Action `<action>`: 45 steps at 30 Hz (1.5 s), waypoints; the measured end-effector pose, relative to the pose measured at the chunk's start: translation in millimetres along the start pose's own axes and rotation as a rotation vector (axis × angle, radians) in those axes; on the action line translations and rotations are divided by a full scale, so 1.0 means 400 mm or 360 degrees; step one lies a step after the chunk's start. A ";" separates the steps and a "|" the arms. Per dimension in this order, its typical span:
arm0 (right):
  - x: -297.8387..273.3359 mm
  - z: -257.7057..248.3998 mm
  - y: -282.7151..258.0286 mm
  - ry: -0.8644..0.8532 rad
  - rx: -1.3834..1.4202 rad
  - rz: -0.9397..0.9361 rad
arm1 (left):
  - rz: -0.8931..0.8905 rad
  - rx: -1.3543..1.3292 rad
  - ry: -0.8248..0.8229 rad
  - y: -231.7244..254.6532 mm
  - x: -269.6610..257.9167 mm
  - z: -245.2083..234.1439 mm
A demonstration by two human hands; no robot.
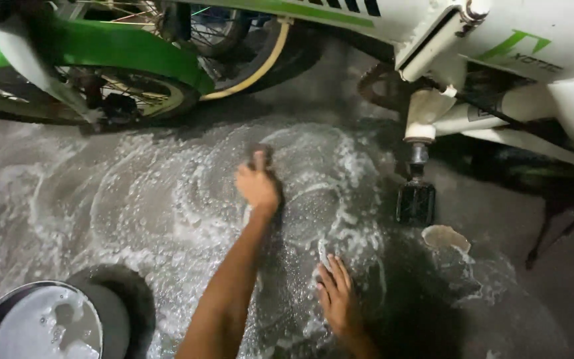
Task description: The person scrubs a soapy concrete floor with a small brush, repeatedly dipping the brush into a metal bucket of soapy water. The person works in circular motions around the bucket and near a parked motorcycle, spreading foam across the floor surface.
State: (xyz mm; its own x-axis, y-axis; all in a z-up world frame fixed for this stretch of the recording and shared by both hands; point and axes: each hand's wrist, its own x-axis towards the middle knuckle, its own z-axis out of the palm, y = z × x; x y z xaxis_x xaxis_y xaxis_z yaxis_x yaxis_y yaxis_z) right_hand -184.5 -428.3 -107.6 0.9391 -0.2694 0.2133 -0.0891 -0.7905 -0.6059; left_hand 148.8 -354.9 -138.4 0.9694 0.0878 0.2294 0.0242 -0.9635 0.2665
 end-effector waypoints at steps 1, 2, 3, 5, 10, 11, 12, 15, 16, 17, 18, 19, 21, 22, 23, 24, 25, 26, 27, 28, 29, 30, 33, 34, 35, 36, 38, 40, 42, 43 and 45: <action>0.003 -0.011 -0.006 0.0018 0.0143 0.0000 | 0.0030 -0.0314 -0.0133 0.028 -0.017 0.011; 0.006 -0.021 -0.012 0.0033 0.0286 0.0002 | 0.0062 -0.0630 -0.0260 0.055 -0.033 0.023; 0.002 -0.017 0.001 0.0014 0.0297 0.0004 | 0.0046 -0.0616 -0.0265 0.050 -0.099 -0.107; -0.004 -0.003 0.032 0.0388 0.0157 -0.0012 | 0.1043 -0.0501 -0.1285 0.028 -0.297 -0.362; -0.007 -0.018 0.020 0.0355 0.0226 0.0031 | 0.0568 -0.0833 -0.1394 -0.075 -0.152 -0.362; 0.012 -0.005 0.023 0.0367 0.0305 0.0045 | 0.0688 -0.0573 -0.1079 -0.095 -0.073 -0.279; -0.011 -0.027 0.001 0.0364 0.0297 0.0055 | 0.0690 -0.0578 -0.1091 -0.086 -0.034 -0.207; 0.016 -0.056 -0.014 0.0195 0.0306 0.0108 | 0.0809 -0.0207 -0.0035 0.058 0.127 -0.040; 0.018 -0.052 -0.011 0.0211 0.0304 0.0114 | 0.0813 -0.0333 -0.0038 0.123 0.137 -0.023; 0.014 -0.049 -0.006 0.0216 0.0303 0.0119 | 0.0807 -0.0456 -0.0045 0.181 0.141 -0.004; 0.001 -0.047 0.008 0.0199 0.0301 0.0108 | 0.0786 -0.0456 -0.0043 0.211 0.068 -0.045; -0.006 -0.038 0.015 0.0236 0.0324 0.0138 | 0.0794 -0.0554 -0.0553 0.245 0.003 -0.088; -0.017 -0.036 0.016 0.0283 0.0354 0.0187 | 0.0804 -0.0631 -0.1077 0.214 -0.128 -0.155; -0.021 -0.041 0.007 0.0261 0.0404 0.0311 | 0.1497 -0.0613 -0.0770 0.145 -0.191 -0.182; -0.014 -0.054 0.013 0.0235 0.0442 0.0417 | 0.2166 -0.0586 -0.0409 0.087 -0.250 -0.203; 0.003 -0.049 0.018 0.0243 0.0438 0.0417 | 0.2173 -0.0590 -0.0405 0.058 -0.201 -0.193; -0.002 -0.051 0.015 0.0224 0.0457 0.0450 | 0.1914 -0.0636 -0.0609 0.013 -0.176 -0.190; -0.009 -0.052 0.011 0.0205 0.0475 0.0482 | 0.1649 -0.0675 -0.0807 -0.033 -0.152 -0.186; -0.019 -0.060 -0.007 0.0188 0.0483 0.0513 | 0.1642 -0.0669 -0.0844 -0.019 -0.090 -0.164; -0.028 -0.071 -0.028 0.0212 0.0507 0.0435 | 0.1518 -0.0381 -0.0632 -0.003 -0.029 -0.144; 0.019 -0.075 -0.017 0.0279 0.0521 0.0300 | 0.1400 -0.0111 -0.0345 0.051 0.083 -0.113; 0.019 -0.071 -0.022 0.0306 0.0517 0.0273 | 0.1411 -0.0116 -0.0308 0.101 0.114 -0.054; 0.020 -0.076 -0.020 0.0304 0.0448 0.0302 | 0.0799 -0.0353 -0.0135 0.284 0.126 0.168; 0.024 -0.083 -0.022 0.0329 0.0455 0.0254 | 0.1235 -0.0177 -0.0260 0.348 0.075 0.267; 0.029 -0.086 -0.027 0.0343 0.0478 0.0200 | 0.1657 0.0017 -0.0386 0.396 0.030 0.363; 0.004 -0.090 -0.017 0.0313 0.0485 0.0206 | 0.1634 0.0023 -0.0409 0.291 -0.069 0.236; 0.000 -0.075 0.003 0.0376 0.0562 0.0225 | 0.1999 -0.0475 -0.0650 0.328 -0.220 -0.061; -0.007 -0.065 -0.002 0.0413 0.0516 0.0371 | 0.1436 -0.0476 -0.1179 0.281 -0.171 -0.277; -0.017 -0.064 0.017 0.0399 0.0486 0.0513 | 0.0784 -0.0445 -0.1674 0.190 -0.114 -0.285; -0.019 -0.056 0.023 0.0431 0.0507 0.0402 | 0.0826 -0.0590 -0.1274 0.128 -0.072 -0.189; -0.041 -0.042 0.023 0.0476 0.0524 0.0297 | 0.0878 -0.0732 -0.0875 0.087 0.030 -0.061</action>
State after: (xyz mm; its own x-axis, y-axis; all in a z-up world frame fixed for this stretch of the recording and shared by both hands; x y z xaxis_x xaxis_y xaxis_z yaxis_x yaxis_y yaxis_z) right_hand -206.2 -440.3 -103.8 0.7763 -0.5743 0.2597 -0.0916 -0.5104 -0.8550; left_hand 155.1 -381.0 -103.5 0.7974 -0.6034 -0.0128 -0.4641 -0.6266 0.6261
